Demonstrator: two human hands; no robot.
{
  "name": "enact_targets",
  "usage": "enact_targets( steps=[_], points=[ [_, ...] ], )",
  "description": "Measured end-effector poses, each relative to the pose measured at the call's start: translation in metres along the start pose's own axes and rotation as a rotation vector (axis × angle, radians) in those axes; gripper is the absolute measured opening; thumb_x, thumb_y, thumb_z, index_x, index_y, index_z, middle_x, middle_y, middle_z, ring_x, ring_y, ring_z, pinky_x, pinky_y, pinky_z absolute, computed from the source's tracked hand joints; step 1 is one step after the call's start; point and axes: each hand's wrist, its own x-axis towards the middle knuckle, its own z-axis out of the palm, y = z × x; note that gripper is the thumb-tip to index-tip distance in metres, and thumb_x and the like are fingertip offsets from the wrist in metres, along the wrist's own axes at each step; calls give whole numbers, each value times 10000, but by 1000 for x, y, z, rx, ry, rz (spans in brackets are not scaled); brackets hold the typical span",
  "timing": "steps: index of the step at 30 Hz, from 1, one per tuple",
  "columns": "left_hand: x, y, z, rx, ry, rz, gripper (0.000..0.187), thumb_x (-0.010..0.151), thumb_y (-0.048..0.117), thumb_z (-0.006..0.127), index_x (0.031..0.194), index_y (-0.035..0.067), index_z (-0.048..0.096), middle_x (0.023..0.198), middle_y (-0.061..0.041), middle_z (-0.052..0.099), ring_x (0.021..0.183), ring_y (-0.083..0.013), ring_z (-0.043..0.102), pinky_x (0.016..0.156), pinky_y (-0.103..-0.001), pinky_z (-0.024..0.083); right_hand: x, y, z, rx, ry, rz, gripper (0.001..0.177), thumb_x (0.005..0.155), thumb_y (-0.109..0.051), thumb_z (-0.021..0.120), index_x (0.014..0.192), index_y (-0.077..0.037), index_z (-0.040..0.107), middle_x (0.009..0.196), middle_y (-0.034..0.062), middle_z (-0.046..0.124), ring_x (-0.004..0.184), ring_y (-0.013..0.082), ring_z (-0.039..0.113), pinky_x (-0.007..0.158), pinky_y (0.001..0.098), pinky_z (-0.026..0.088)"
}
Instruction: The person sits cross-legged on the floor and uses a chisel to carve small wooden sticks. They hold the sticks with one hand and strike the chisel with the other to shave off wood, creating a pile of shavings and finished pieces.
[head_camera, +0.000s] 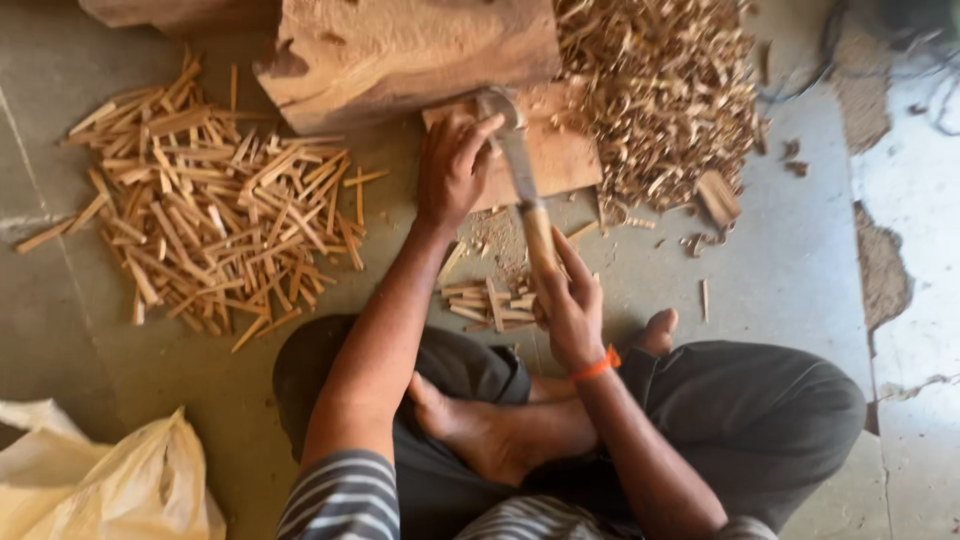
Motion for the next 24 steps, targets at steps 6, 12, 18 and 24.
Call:
enact_targets(
  steps=[6, 12, 18, 24],
  points=[
    [-10, -13, 8, 36, -23, 45, 278, 847, 143, 872, 1104, 129, 766, 1204, -42, 716, 1071, -213, 625, 971, -361, 533, -38, -5, -19, 97, 80, -137, 617, 1051, -238, 538, 1615, -95, 332, 854, 31, 595, 560, 38, 488, 453, 189, 380],
    [-20, -37, 25, -96, -44, -2, 196, 895, 135, 882, 973, 69, 715, 1119, -72, 693, 1026, -183, 628, 938, -333, 570, -39, 6, -45, -87, -12, -69, 597, 1024, -161, 582, 1584, -62, 400, 853, 27, 612, 544, 31, 469, 449, 201, 376],
    [-18, -35, 20, -115, 27, 60, 299, 814, 71, 873, 1072, 67, 723, 1131, -68, 663, 1051, -207, 620, 938, -355, 565, -42, 1, -48, -192, -25, -6, 586, 1007, -162, 621, 1560, -74, 450, 810, -16, 582, 565, 26, 478, 496, 199, 405],
    [-17, -28, 14, -61, -2, 44, 261, 798, 42, 885, 921, 222, 741, 933, 12, 570, 926, -178, 559, 803, -317, 543, -49, -13, -34, -334, 41, 56, 566, 985, -191, 632, 1531, -113, 507, 776, -43, 586, 569, 5, 438, 483, 187, 354]
  ],
)
